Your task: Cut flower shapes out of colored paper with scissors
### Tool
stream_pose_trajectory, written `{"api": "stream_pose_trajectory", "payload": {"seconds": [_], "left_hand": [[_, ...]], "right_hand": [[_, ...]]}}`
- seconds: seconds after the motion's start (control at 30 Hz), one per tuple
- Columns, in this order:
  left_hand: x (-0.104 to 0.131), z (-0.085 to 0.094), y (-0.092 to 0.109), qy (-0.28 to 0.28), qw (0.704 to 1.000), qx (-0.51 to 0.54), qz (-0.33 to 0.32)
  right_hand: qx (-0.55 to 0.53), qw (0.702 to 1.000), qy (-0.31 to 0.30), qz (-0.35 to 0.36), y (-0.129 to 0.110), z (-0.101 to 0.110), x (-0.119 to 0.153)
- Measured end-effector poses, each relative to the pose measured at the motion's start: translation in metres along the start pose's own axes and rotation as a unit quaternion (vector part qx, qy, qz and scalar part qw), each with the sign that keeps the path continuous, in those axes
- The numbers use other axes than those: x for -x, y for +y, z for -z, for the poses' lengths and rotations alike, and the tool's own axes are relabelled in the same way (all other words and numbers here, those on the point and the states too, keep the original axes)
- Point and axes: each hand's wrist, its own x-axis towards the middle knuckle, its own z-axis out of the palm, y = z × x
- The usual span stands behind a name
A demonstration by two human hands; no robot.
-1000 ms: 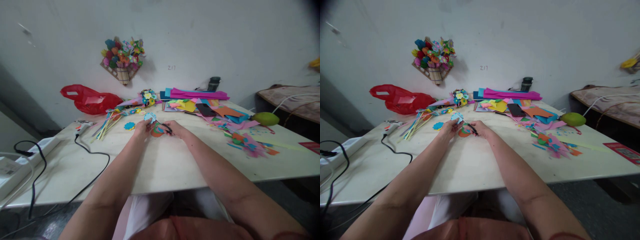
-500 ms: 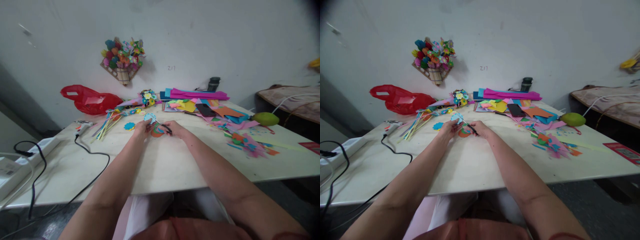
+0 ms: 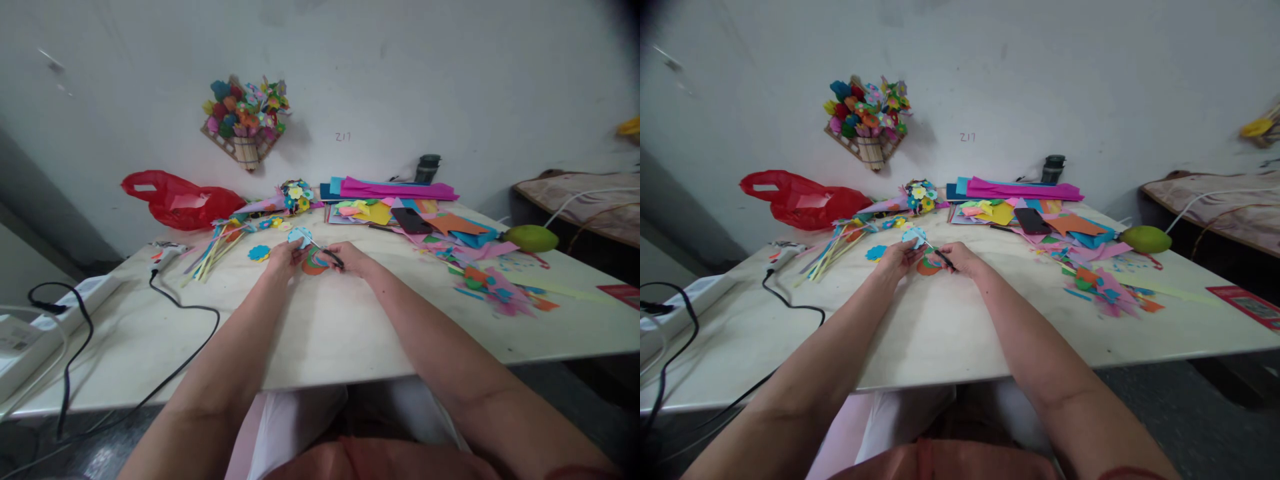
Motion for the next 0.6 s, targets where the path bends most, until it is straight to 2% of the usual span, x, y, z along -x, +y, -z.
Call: {"api": "stream_pose_trajectory", "payload": {"seconds": [0.2, 0.6], "left_hand": [[0.0026, -0.0022, 0.0013, 0.013, 1.000, 0.014, 0.012], [0.0022, -0.0015, 0.0008, 0.002, 1.000, 0.008, 0.009]], "right_hand": [[-0.003, 1.000, 0.004, 0.001, -0.0020, 0.0001, 0.0021], [-0.005, 1.000, 0.006, 0.018, 0.0072, 0.0016, -0.0053]]}}
